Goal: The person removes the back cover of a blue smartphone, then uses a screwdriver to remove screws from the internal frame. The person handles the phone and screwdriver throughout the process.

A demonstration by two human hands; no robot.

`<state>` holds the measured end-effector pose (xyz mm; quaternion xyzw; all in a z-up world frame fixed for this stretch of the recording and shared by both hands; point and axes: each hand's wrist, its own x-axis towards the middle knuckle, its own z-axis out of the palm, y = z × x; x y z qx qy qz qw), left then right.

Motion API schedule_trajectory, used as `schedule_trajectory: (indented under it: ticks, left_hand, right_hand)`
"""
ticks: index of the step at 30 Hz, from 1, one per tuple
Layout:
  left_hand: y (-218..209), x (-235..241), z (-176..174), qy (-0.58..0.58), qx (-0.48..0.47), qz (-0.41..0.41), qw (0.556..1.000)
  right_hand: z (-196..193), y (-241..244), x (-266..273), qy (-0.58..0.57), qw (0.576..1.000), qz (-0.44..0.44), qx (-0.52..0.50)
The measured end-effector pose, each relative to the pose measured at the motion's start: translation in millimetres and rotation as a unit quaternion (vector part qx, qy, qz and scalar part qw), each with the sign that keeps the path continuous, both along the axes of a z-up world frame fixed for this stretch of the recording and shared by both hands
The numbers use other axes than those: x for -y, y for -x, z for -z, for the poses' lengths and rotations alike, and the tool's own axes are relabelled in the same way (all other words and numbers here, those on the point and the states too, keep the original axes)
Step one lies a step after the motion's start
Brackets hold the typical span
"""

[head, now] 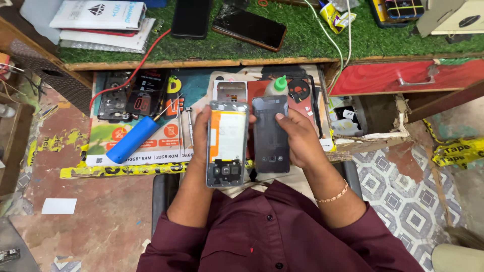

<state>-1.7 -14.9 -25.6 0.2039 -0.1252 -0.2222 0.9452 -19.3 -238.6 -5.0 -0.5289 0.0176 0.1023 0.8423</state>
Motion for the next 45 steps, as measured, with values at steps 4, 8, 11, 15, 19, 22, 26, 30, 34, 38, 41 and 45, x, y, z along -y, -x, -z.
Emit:
schedule_trajectory:
  ticks: [4,8,11,15,19,22,26,30,34,38,41,45]
  left_hand:
    - [-1,6,-1,-0.105,-0.038,-0.001,0.994]
    - [1,10,-4,-0.152,-0.041,-0.043,0.987]
    - [-2,3,-9,-0.172,-0.042,-0.058,0.982]
    - [-4,-1,-16,-0.195,-0.04,-0.071,0.977]
    - [-5,3,-22,-0.202,-0.075,-0.095,0.972]
    - [-8,6,-25,-0.233,-0.079,-0.107,0.963]
    - [-22,19,-20,-0.251,-0.1,-0.07,0.96]
    - [-38,46,-16,-0.276,-0.136,-0.075,0.949]
    - [-51,68,-21,-0.327,-0.138,-0.058,0.933]
    - [-55,67,-24,-0.342,-0.119,-0.058,0.93]
    - [-51,47,-22,-0.332,-0.086,-0.082,0.936]
    - [-68,24,-27,-0.356,-0.087,-0.067,0.928]
  right_hand:
    - [3,-5,-8,0.171,0.977,0.001,0.13]
    - [-3,-10,7,0.48,0.856,0.11,0.157]
    - [-14,-24,21,0.54,0.791,0.167,0.234]
    - [-21,-51,30,0.496,0.804,0.051,0.324]
    - [-22,-67,26,0.55,0.798,-0.019,0.246]
    - [-29,-71,39,0.518,0.828,0.014,0.215]
    - [-50,-108,74,0.499,0.801,0.122,0.308]
    - [-51,-170,83,0.465,0.82,0.165,0.29]
    - [-41,-199,66,0.484,0.785,0.208,0.326]
    - [-37,-180,60,0.535,0.648,0.295,0.455]
    - [-30,-142,58,0.632,0.496,0.337,0.491]
    - [-27,-121,44,0.597,0.735,0.052,0.317]
